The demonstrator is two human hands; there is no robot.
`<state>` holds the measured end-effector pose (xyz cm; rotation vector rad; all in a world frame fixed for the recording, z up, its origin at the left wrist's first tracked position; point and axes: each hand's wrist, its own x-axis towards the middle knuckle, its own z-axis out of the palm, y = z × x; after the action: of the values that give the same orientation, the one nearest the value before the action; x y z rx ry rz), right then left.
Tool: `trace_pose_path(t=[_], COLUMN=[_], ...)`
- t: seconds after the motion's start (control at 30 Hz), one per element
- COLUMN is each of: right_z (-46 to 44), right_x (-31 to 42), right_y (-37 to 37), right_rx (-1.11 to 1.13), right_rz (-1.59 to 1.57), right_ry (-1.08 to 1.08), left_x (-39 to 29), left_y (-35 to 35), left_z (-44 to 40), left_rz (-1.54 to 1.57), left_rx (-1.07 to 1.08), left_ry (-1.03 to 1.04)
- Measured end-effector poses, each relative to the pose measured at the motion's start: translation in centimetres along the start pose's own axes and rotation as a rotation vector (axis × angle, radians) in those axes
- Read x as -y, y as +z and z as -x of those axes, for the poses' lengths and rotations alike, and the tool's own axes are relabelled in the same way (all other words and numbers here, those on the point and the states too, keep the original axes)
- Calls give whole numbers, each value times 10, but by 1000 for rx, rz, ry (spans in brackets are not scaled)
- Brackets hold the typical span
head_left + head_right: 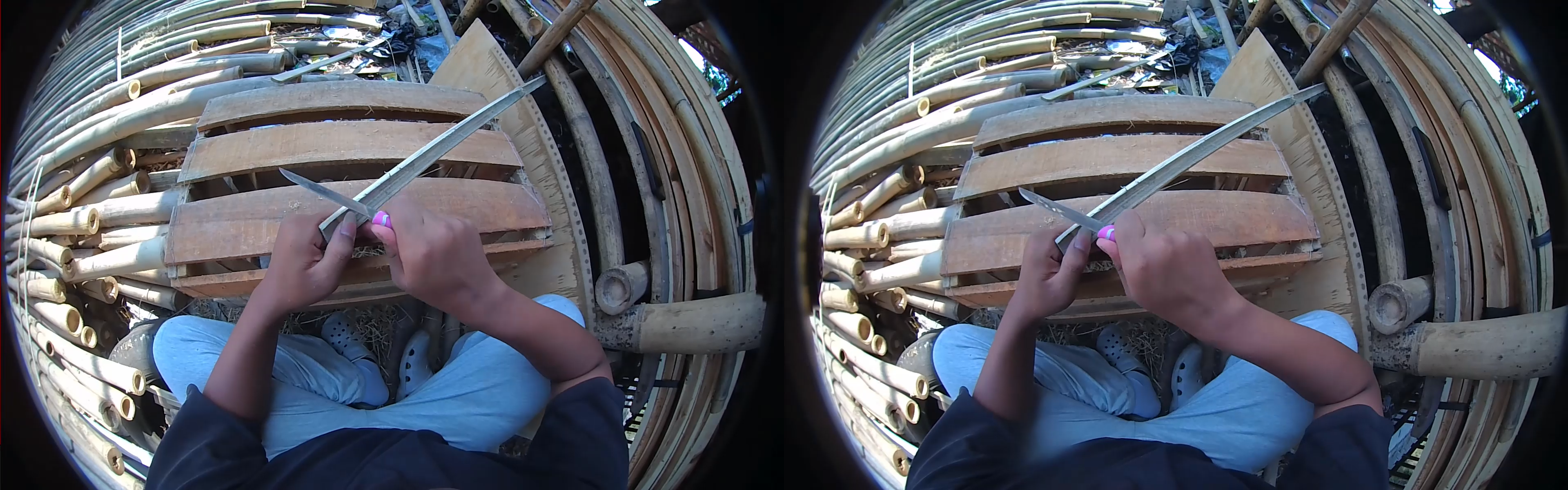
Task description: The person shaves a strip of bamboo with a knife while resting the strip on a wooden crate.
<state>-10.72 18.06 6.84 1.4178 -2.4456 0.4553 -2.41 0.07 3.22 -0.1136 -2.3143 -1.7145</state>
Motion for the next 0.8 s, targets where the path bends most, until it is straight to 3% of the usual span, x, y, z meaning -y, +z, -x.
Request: trace_pose_path(t=[0.2,0.3,0.4,0.5,0.6,0.7,0.8], right_z=[0,3,-2,-1,1,-3,-4], right_x=[2,-3,-22,-7,-24,-7,-21], right_y=[-4,-6,1,-12,2,-13,-2], right_rx=[3,-23,30,-15,14,4,71], right_rz=[-12,-22,96,21,80,67,211], right_ry=[48,-57,99,-30,105,-15,132], left_x=[8,3,13,19,13,5,20], left_y=[6,5,12,8,10,5,14], left_z=[-1,2,-1,1,1,1,2], left_rz=[22,-66,80,74,74,39,176], left_rx=[-47,-14,-64,-2,-30,30,-43], left_ry=[82,29,54,62,45,14,53])
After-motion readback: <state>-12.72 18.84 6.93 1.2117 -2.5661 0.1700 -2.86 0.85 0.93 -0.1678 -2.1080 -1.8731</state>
